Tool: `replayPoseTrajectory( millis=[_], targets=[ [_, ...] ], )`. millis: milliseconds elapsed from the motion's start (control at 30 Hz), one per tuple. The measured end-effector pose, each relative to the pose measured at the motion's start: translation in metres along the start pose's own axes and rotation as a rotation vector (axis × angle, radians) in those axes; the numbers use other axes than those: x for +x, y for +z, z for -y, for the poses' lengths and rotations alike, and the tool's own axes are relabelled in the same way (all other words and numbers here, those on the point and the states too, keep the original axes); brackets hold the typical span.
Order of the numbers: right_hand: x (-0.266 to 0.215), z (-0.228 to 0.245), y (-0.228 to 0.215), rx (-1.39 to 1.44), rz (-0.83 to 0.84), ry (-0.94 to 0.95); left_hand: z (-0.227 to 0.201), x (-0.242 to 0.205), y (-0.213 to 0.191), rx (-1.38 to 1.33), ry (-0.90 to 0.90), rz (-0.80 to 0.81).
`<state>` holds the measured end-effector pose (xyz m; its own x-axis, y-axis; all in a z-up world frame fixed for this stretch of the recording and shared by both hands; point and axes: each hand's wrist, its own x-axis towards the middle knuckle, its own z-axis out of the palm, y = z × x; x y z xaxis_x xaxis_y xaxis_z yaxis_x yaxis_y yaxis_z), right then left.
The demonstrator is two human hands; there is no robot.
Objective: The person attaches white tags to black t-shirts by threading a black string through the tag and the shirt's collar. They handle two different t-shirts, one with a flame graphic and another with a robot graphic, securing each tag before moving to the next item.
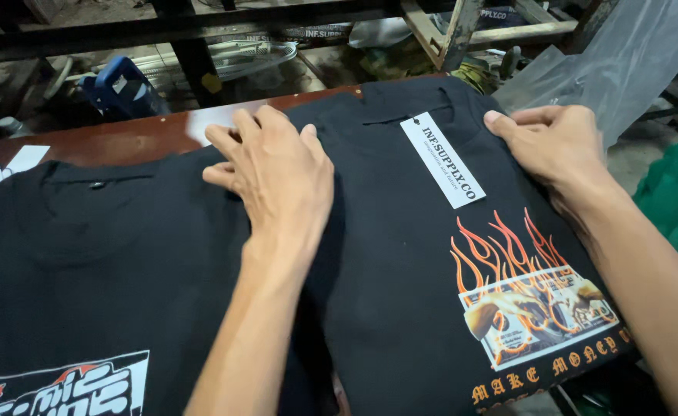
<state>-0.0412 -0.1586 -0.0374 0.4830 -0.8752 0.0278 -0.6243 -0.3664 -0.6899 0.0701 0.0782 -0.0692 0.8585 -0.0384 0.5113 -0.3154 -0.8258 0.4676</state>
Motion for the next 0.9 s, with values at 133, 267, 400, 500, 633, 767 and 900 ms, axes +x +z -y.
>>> replayPoseTrajectory(
  millis=[133,267,400,500,633,767,900],
  targets=[
    [0.046,-0.041,0.02,0.225,-0.092,-0.102,0.012,0.012,0.0,-0.186,0.005,0.081],
    [0.053,-0.048,0.019,0.037,-0.238,-0.205,0.012,0.02,0.009,-0.205,0.056,0.062],
    [0.015,-0.027,-0.003,-0.076,-0.13,-0.633,-0.014,0.011,-0.001,0.166,0.193,-0.08],
    [-0.01,-0.003,0.004,-0.212,0.133,-0.743,-0.046,-0.03,-0.009,-0.014,0.338,0.022],
    [-0.046,0.017,0.015,-0.304,0.296,-0.499,-0.043,-0.04,0.012,-0.037,0.304,0.288],
    [-0.048,0.028,0.007,-0.348,0.318,-0.544,-0.05,-0.036,0.016,0.056,0.37,0.107],
    [-0.058,0.026,0.01,-0.459,0.386,-0.58,-0.056,-0.042,-0.014,-0.006,0.312,0.51]
  ],
)
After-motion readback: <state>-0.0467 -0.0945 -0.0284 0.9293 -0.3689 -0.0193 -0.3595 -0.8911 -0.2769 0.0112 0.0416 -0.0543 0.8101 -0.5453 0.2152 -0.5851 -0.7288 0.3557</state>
